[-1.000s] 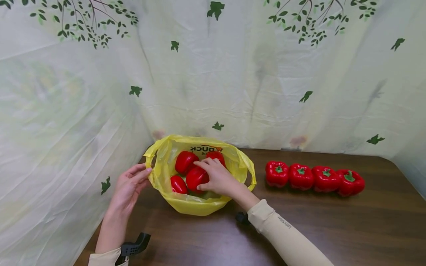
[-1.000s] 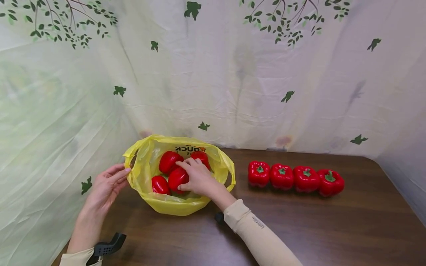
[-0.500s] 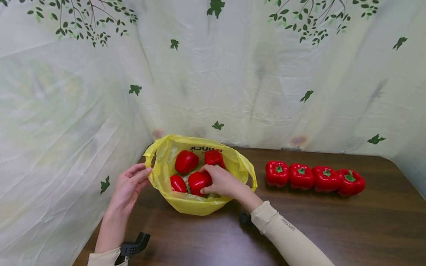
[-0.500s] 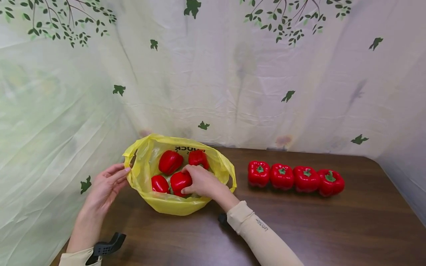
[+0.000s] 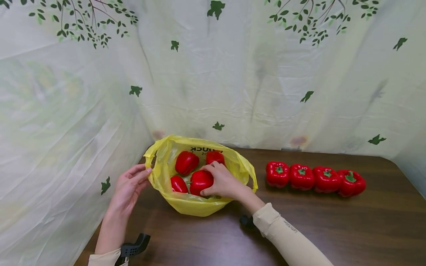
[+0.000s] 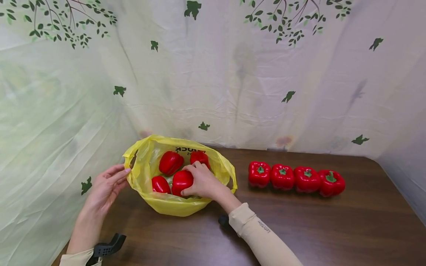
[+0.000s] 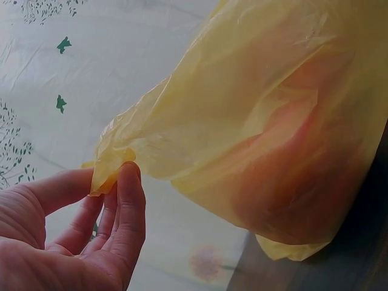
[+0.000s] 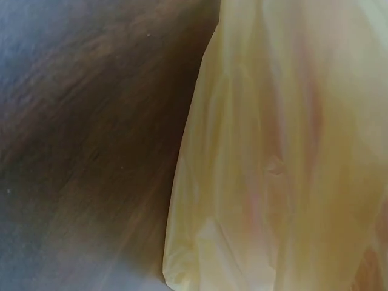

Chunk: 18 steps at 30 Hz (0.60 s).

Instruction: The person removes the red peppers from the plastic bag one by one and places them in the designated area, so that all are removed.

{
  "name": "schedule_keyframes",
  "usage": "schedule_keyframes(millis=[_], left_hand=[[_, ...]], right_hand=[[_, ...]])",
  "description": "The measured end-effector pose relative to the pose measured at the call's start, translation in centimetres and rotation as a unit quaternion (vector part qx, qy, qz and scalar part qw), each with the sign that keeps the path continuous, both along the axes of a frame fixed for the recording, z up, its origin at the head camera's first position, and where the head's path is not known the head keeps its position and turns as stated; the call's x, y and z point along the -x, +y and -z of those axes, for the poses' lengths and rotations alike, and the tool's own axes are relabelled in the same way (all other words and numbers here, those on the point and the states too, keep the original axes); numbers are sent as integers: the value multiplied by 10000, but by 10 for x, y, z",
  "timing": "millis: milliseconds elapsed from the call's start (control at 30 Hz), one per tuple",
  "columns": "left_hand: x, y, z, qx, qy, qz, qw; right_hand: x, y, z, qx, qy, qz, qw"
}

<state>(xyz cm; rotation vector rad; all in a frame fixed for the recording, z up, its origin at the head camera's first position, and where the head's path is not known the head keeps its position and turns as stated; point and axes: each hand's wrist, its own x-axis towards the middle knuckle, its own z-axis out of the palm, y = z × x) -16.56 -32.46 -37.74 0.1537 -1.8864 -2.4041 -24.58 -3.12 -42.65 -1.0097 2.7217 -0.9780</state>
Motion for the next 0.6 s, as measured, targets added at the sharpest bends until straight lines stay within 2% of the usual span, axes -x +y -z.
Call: schedule_keyframes(millis=[233,433,600], left_hand=[[1,0,0,-83,45,32,10000],[2,0,0,-153,66,48,9998],[2,1,1,-155,90,86,9998]], right_hand=[[-4,3,-6,648,58,85,9978],[-13,6,-14,1021,-226,155,9944],[-21,12,-20,1246,-288,23,9918]])
